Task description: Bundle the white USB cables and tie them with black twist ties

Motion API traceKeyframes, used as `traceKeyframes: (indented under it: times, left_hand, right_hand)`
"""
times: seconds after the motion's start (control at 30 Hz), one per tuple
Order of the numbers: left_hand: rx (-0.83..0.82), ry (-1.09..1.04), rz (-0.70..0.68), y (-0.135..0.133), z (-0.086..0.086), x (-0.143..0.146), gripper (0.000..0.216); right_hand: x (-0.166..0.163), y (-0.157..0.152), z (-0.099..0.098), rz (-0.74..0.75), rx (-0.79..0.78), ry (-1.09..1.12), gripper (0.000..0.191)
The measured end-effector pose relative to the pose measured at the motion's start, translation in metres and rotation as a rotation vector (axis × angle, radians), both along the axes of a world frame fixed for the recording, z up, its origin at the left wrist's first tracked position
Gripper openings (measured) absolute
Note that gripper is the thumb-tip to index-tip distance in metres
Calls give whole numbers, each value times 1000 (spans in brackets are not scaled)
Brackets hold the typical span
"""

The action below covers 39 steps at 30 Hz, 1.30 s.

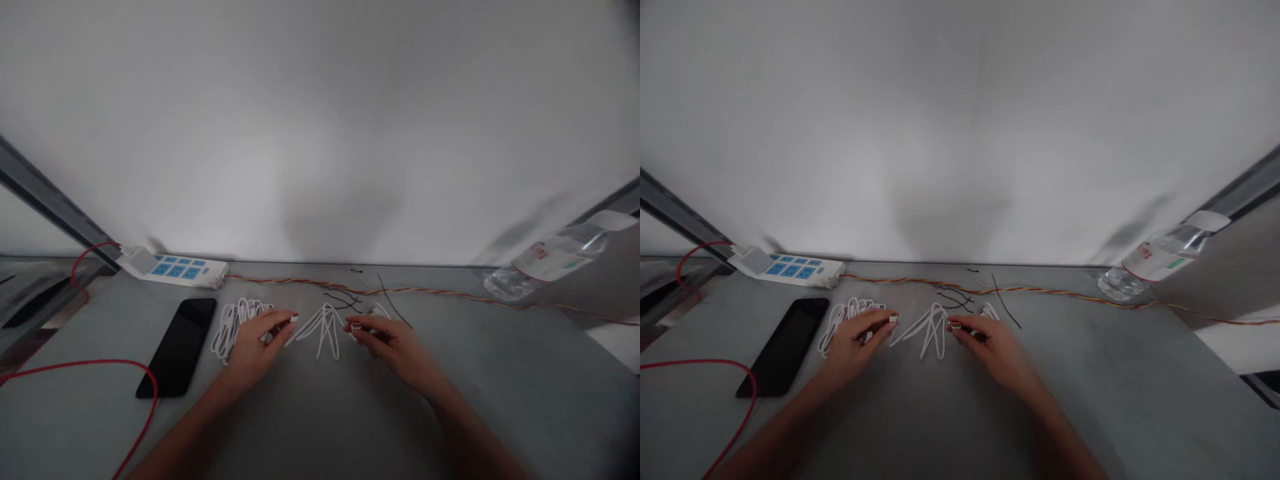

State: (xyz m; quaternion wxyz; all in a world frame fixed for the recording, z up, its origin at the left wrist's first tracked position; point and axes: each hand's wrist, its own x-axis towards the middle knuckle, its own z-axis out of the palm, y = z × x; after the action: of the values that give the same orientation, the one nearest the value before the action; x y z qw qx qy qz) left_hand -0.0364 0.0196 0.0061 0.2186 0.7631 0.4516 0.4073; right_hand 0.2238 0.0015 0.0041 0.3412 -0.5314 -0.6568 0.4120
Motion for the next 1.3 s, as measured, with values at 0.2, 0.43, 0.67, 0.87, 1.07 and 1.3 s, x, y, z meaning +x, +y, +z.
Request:
traceKeyframes:
  times: [0.2,0.43,0.67,0.87,1.07,1.3]
  left_hand:
    - [40,63,25,-3,-3,1,15]
    - [26,26,-24,-4,-9,3,15]
    - [22,78,-75,-8,-12,6,16]
    - [-30,91,-99,-9,-10,8,17]
    - [-13,99,-113,-10,-7,10,17]
    - [51,96,-149,-11,-11,11,17]
  right_hand:
    - [-1,4,-7,28,76,-102,26]
    - [-3,3,-7,17,86,-151,22]
    - [-6,2,-6,101,100,-107,19]
    - [-5,1,-6,130,120,-92,20]
    - [-7,0,-4,116,138,-93,20]
    - [-6,0,-5,128,178,-99,20]
